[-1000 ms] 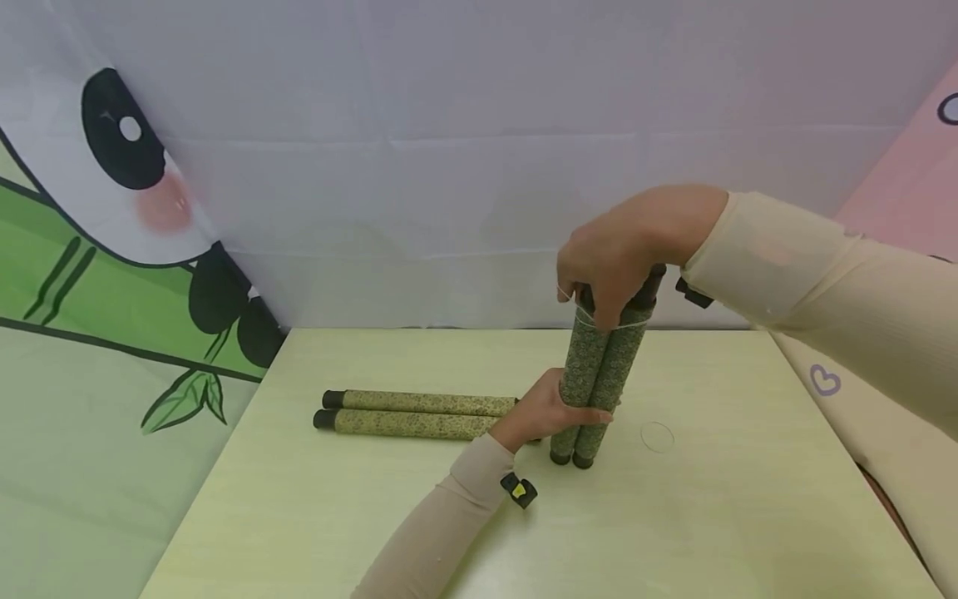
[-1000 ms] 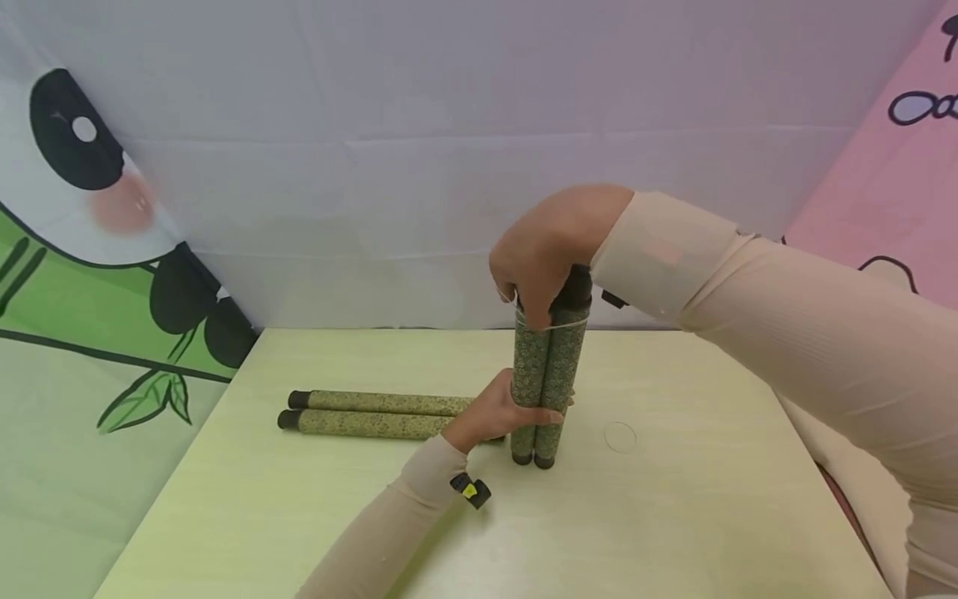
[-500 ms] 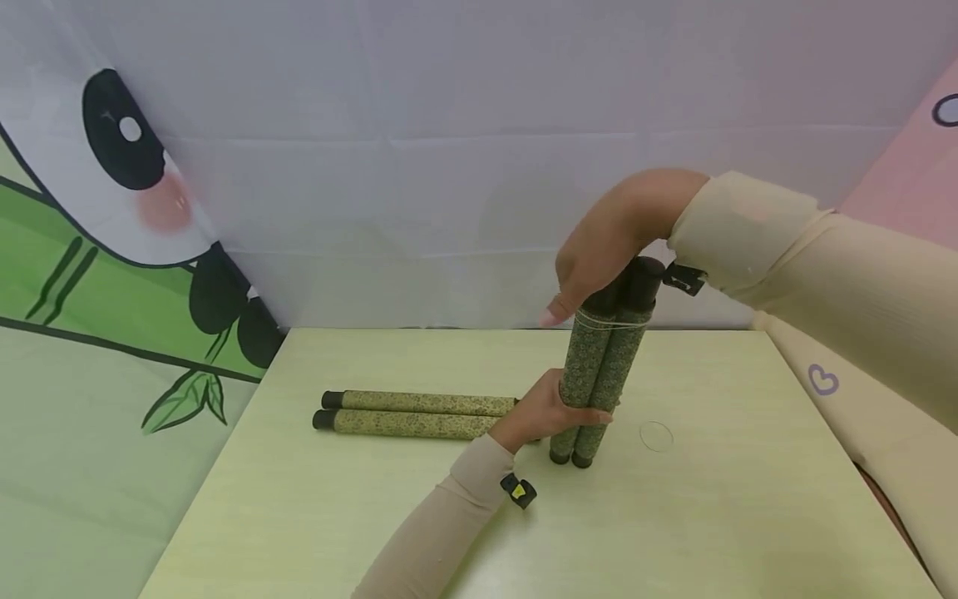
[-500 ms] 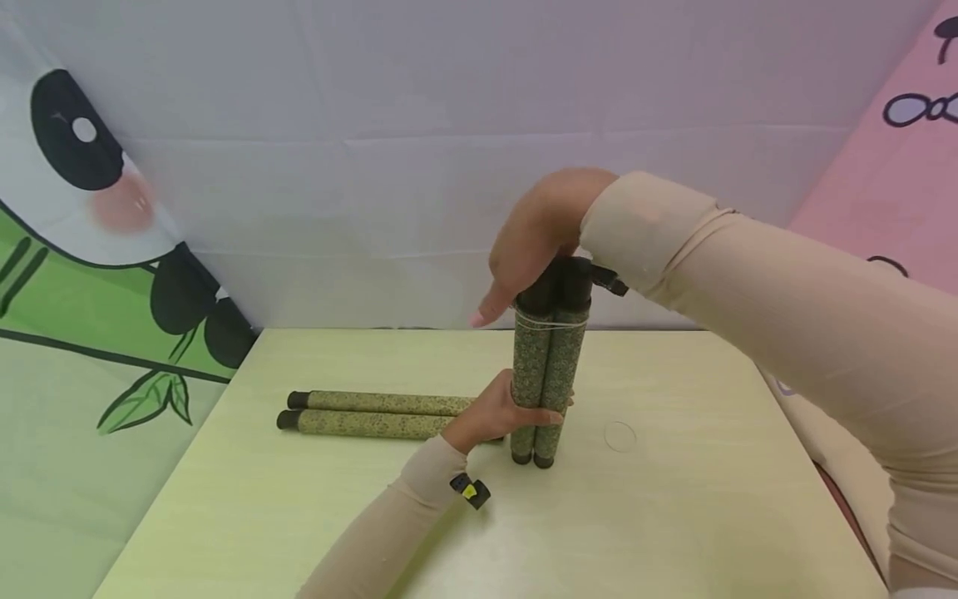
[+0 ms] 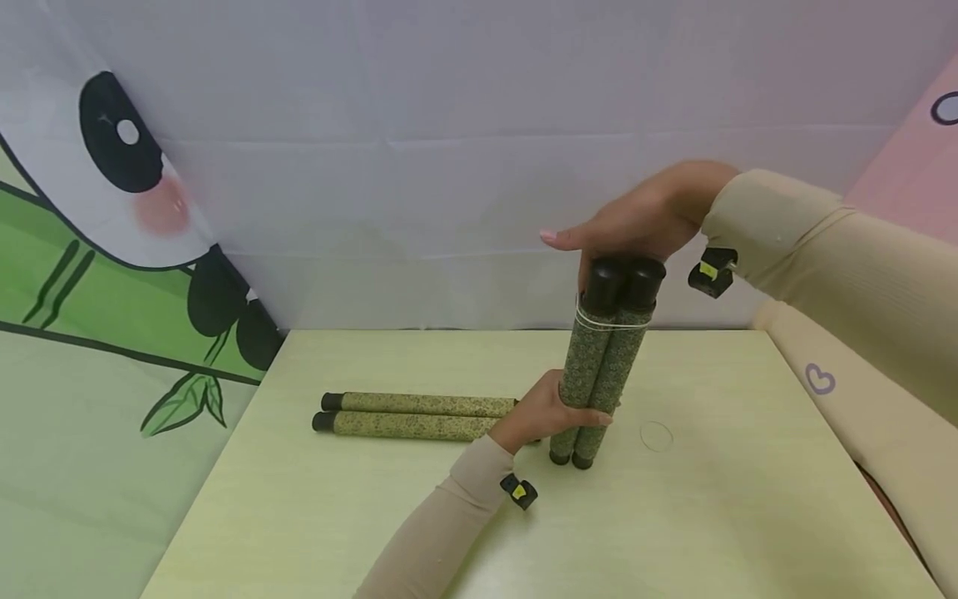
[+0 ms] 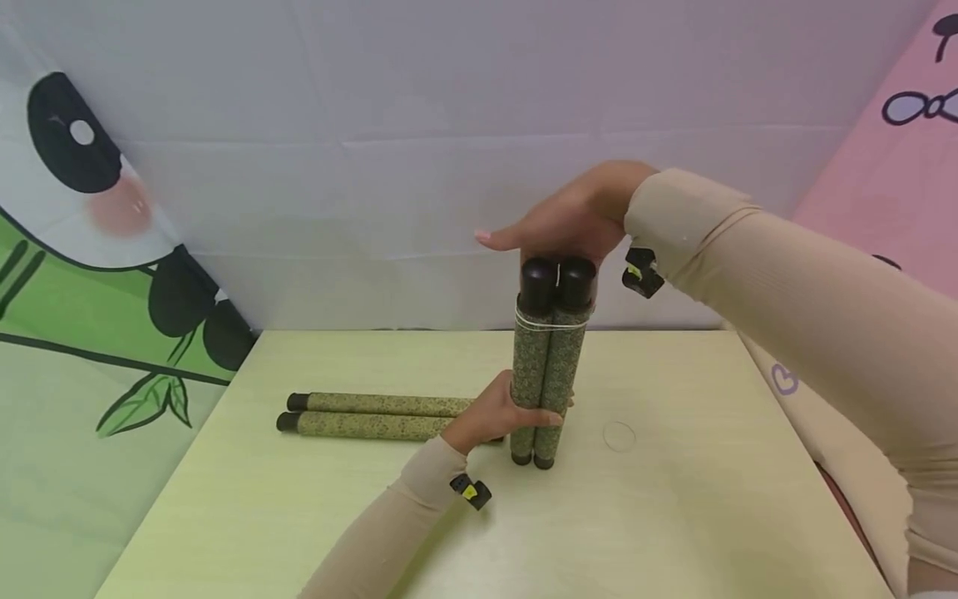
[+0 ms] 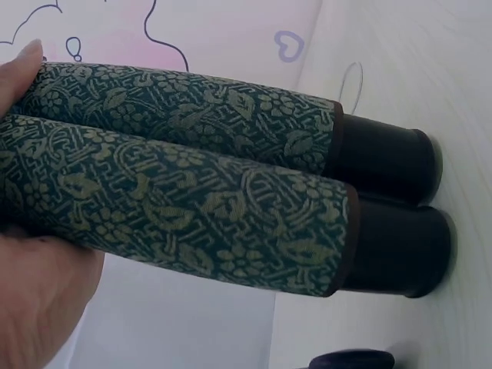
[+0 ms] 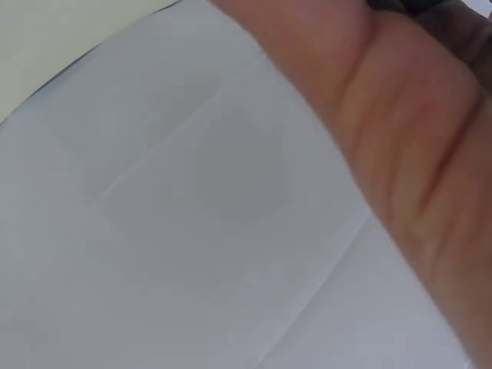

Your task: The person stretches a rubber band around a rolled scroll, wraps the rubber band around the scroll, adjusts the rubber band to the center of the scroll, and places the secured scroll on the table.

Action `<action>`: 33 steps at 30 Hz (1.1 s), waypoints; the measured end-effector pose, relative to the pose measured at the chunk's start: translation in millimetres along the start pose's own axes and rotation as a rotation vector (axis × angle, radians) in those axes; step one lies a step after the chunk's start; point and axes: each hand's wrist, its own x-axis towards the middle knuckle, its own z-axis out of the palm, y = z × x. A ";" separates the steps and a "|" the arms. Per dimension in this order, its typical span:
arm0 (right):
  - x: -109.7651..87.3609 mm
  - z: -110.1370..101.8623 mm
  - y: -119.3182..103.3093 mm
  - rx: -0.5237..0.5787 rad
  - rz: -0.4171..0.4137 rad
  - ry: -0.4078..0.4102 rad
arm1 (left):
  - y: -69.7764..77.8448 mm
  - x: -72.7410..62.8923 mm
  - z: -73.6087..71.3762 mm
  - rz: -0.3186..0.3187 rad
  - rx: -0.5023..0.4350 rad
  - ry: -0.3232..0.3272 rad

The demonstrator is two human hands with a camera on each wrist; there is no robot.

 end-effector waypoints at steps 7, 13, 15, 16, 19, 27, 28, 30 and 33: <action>-3.3 3.6 5.5 0.074 0.032 0.069 | -0.6 -0.9 -5.0 0.021 -0.009 -0.003; -2.9 7.0 18.6 0.072 0.006 0.070 | -3.4 -1.1 -4.9 0.022 -0.021 -0.011; -4.1 7.7 23.0 0.034 -0.021 0.081 | -3.8 -0.9 -4.5 0.030 -0.022 -0.006; -4.9 8.2 25.0 0.020 -0.031 0.088 | -4.1 -0.9 -4.4 0.030 -0.021 -0.004; -8.5 9.8 31.7 0.002 -0.050 0.101 | -4.4 -1.0 -4.8 0.018 -0.014 0.000; -13.9 17.3 52.0 0.019 -0.109 0.250 | -5.2 2.2 -2.4 0.020 -0.029 0.008; -13.8 19.5 55.1 0.030 -0.124 0.278 | -5.7 2.4 -1.6 0.018 -0.031 0.010; -13.7 24.6 62.2 0.053 -0.163 0.329 | -6.4 2.4 -0.3 0.010 -0.029 0.014; -14.5 33.7 74.1 0.075 -0.221 0.420 | -5.7 2.7 1.2 0.006 -0.023 0.017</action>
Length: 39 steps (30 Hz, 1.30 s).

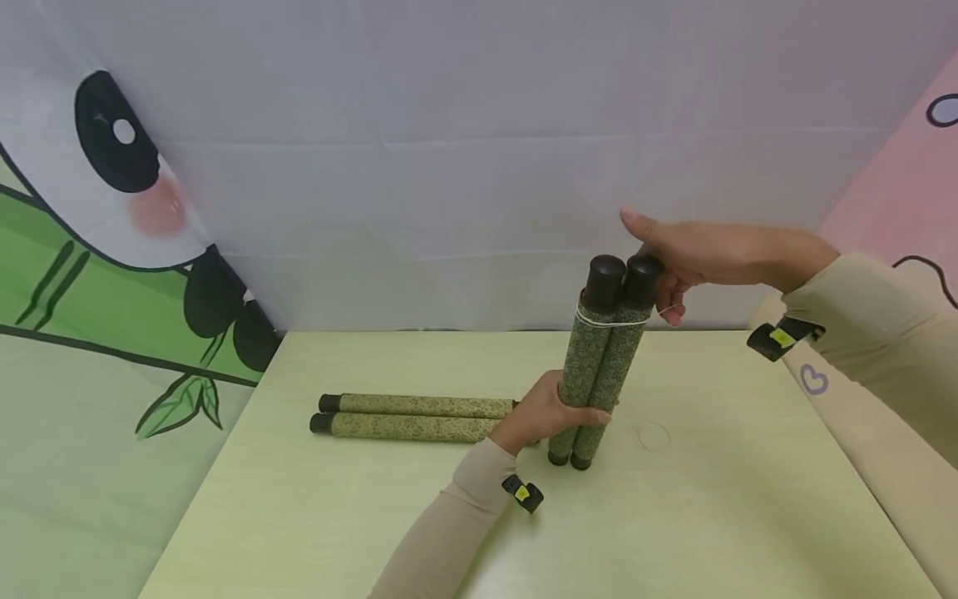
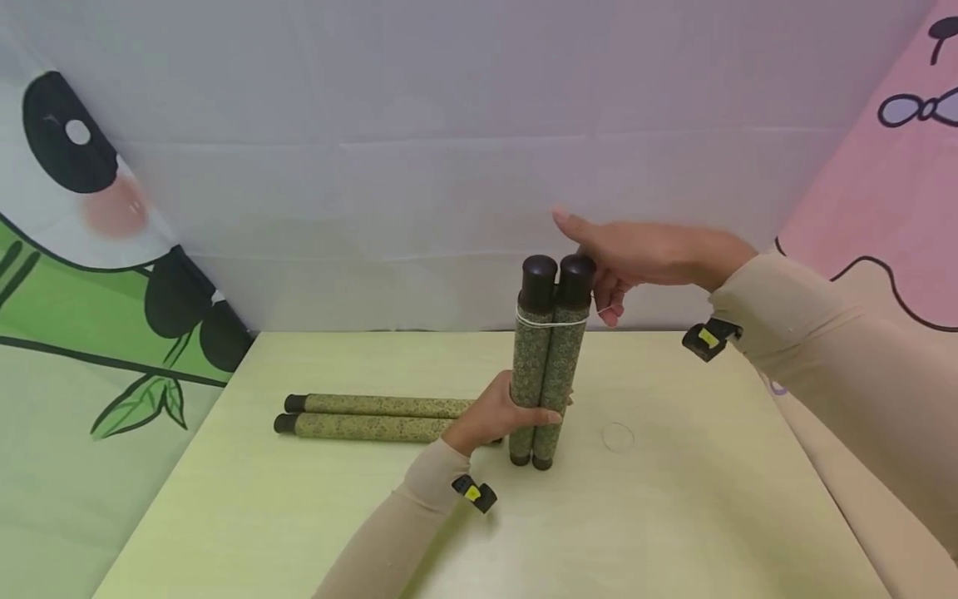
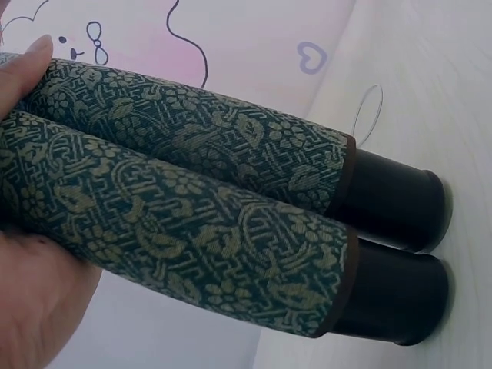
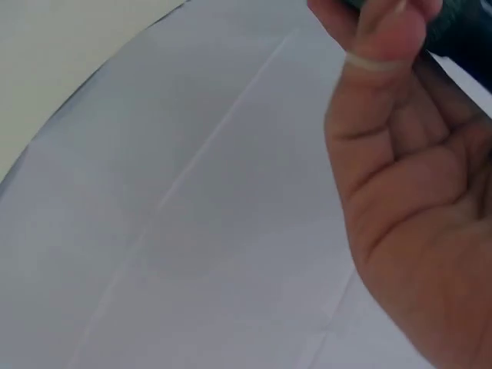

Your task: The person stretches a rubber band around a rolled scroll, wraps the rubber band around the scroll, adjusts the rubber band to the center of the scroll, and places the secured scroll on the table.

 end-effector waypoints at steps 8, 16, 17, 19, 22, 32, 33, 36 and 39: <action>-5.1 29.0 24.0 0.140 -0.256 0.335 | 3.0 1.6 -2.1 0.008 -0.001 0.001; -3.7 55.2 33.7 0.358 -0.453 0.622 | 1.4 1.3 -2.9 0.008 -0.005 0.009; -3.8 57.6 35.9 0.388 -0.498 0.636 | 1.4 1.3 -2.7 0.011 -0.006 0.007; -4.4 62.3 41.0 0.441 -0.579 0.652 | 1.4 1.1 -2.4 0.015 -0.008 0.003; -4.9 69.2 50.1 0.508 -0.720 0.679 | 1.9 0.9 -2.1 0.017 -0.013 -0.002; 6.8 89.2 68.7 -0.419 -1.177 1.042 | -0.2 1.1 -1.4 0.006 0.004 0.008; 6.9 90.4 70.7 -0.503 -1.147 1.069 | -0.6 1.5 -1.4 0.012 0.005 0.009; 11.4 92.7 80.8 -0.597 -1.111 1.123 | -2.2 3.0 -1.6 0.029 0.003 0.018; 14.2 97.3 85.1 -0.579 -1.105 1.186 | -3.9 3.9 -1.4 0.020 0.001 0.019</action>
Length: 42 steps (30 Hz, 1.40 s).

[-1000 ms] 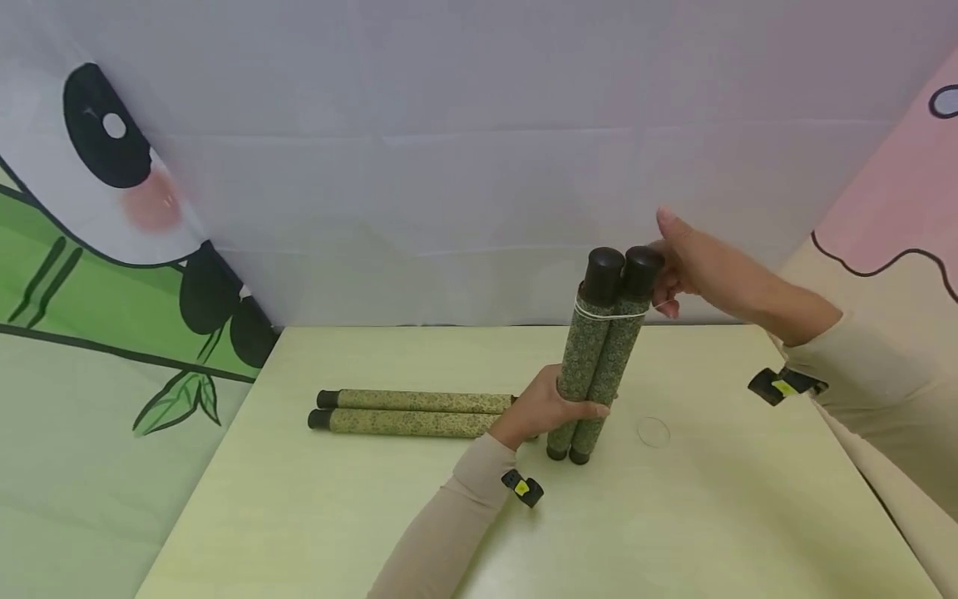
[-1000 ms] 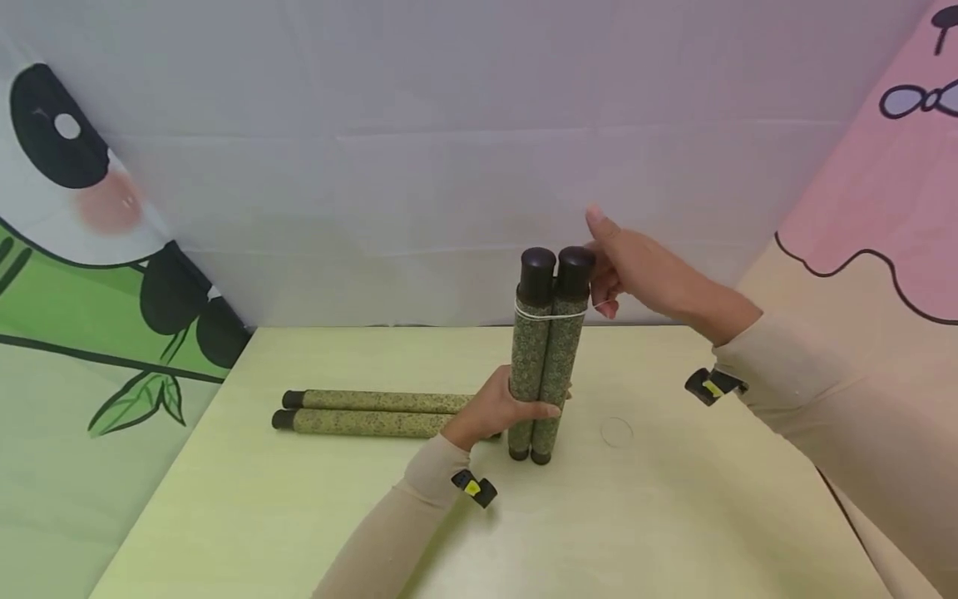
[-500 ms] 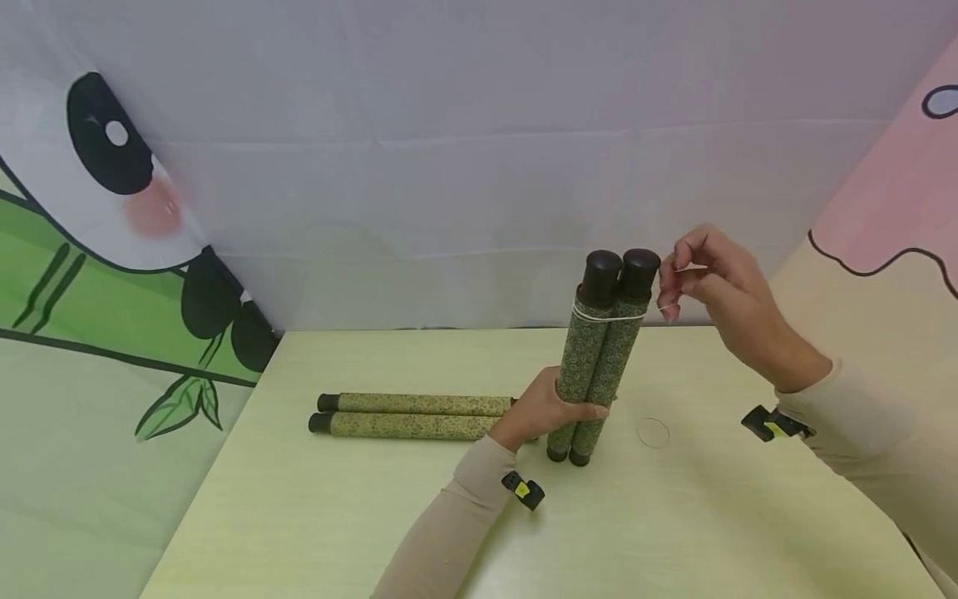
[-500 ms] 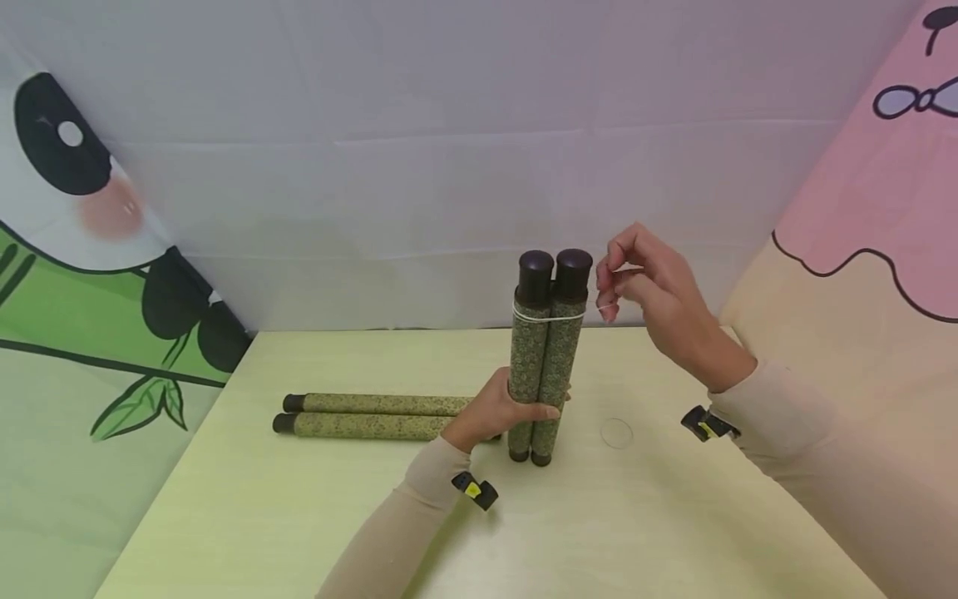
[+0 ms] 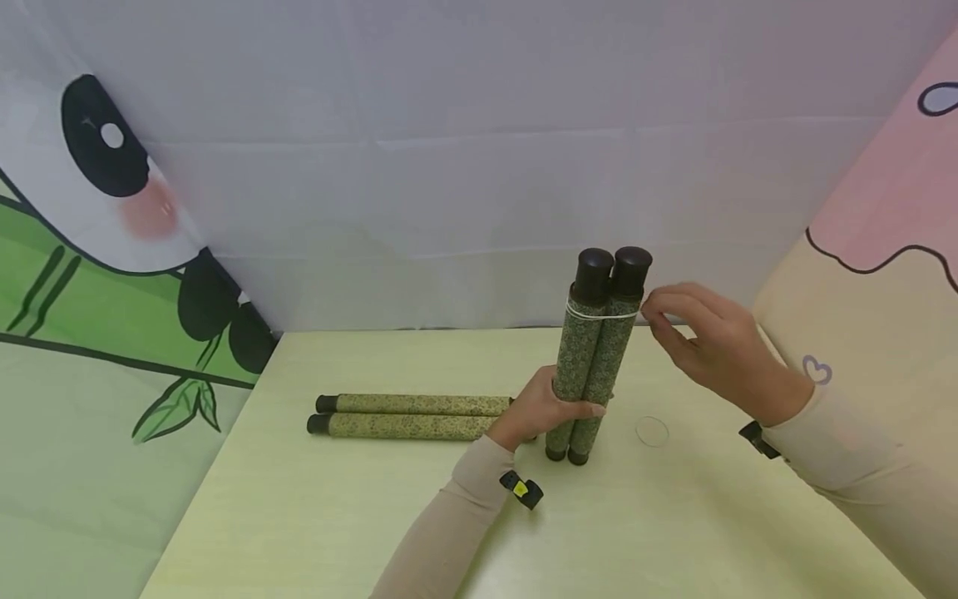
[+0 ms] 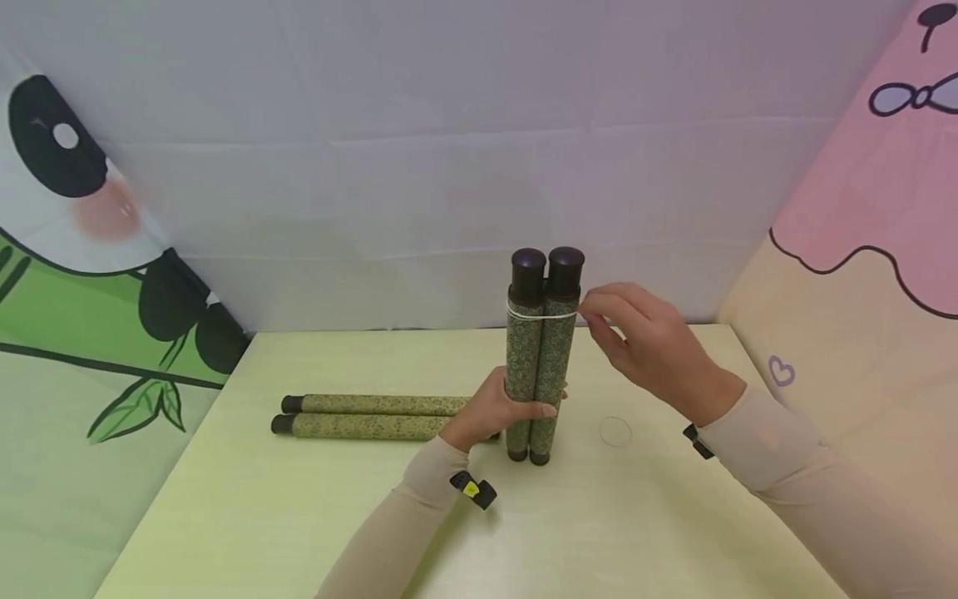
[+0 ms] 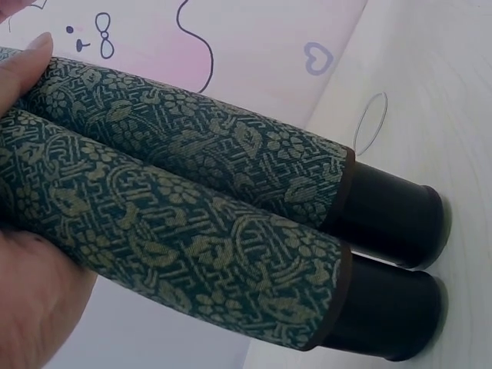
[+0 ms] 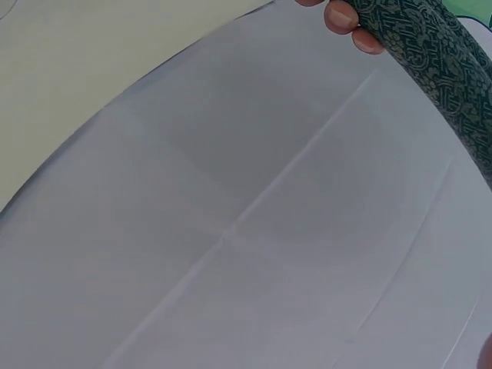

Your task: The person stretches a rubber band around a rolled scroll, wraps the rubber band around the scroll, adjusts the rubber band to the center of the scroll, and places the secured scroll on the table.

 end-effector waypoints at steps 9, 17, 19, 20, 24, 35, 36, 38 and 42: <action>-0.2 7.0 -9.1 -0.025 -0.018 0.170 | 1.7 -0.1 0.4 0.009 -0.011 0.012; 2.9 10.7 -13.5 0.044 0.017 0.268 | 3.8 -1.8 0.2 0.004 -0.011 0.010; 3.3 11.6 -13.5 0.063 0.013 0.278 | 4.0 -2.3 0.0 0.002 -0.006 0.014; 3.5 12.2 -13.4 0.073 0.011 0.284 | 4.1 -2.5 -0.2 0.001 -0.002 0.016; 2.8 13.9 -12.5 0.098 0.018 0.283 | 3.9 -2.6 -0.6 0.013 -0.005 0.011; -2.1 13.3 -9.4 0.102 0.062 0.257 | 3.1 -2.8 1.8 0.032 -0.023 -0.014; -2.9 12.9 -8.5 0.101 0.069 0.257 | 3.2 -3.0 2.0 0.032 -0.023 -0.014; -5.4 12.9 -6.2 0.106 0.087 0.253 | 3.6 -3.3 2.2 0.034 -0.024 -0.015; -14.4 13.4 -3.7 0.149 0.199 0.190 | 4.1 -3.8 2.2 0.035 -0.011 -0.003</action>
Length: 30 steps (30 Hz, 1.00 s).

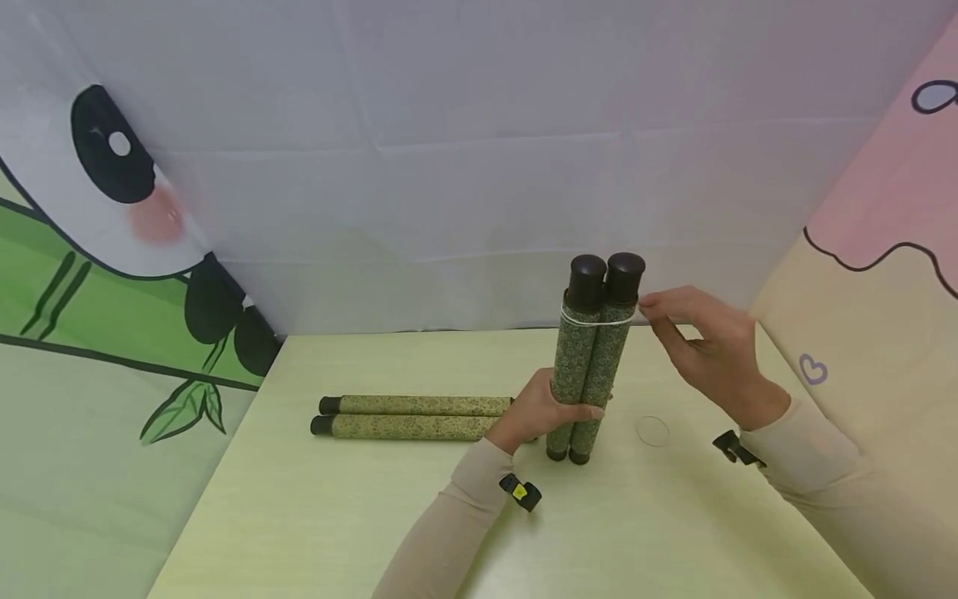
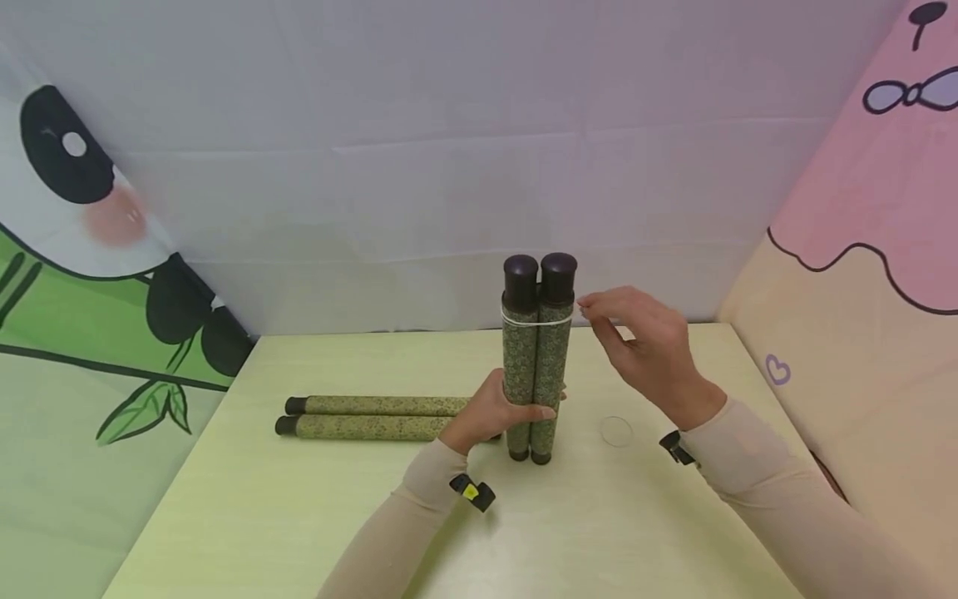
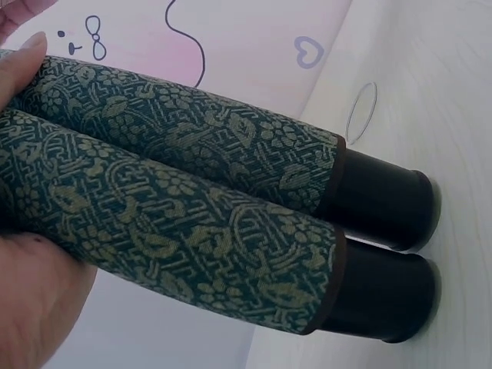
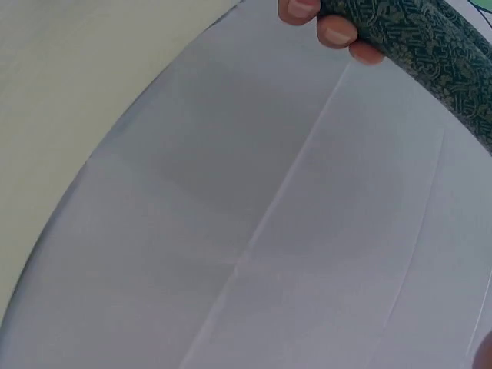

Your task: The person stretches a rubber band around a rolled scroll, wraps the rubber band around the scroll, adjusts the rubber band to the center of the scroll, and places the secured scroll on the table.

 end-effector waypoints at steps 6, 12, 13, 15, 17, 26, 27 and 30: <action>-15.0 -2.8 -7.0 0.384 0.416 -0.165 | -0.5 1.9 0.1 -0.010 0.001 0.017; -20.2 8.9 -12.6 0.425 0.626 -0.255 | -1.8 -1.4 -1.1 -0.055 0.032 0.070; -20.3 11.0 -12.9 0.392 0.647 -0.262 | -3.0 -2.3 -1.4 -0.062 0.036 0.075; -20.1 13.6 -13.7 0.331 0.684 -0.277 | -5.6 -3.7 -2.4 -0.076 0.036 0.075; -19.0 14.7 -14.1 0.276 0.705 -0.281 | -8.0 -5.0 -3.7 -0.088 0.049 0.073; -10.6 15.5 -9.4 0.264 0.724 -0.283 | -13.2 -3.8 -3.9 -0.104 0.022 0.075; -9.9 15.7 -7.8 0.264 0.727 -0.286 | -13.0 -3.1 -3.1 -0.099 0.016 0.073; -7.9 15.8 -2.7 0.238 0.743 -0.308 | -11.3 -1.6 -0.7 -0.089 -0.001 0.071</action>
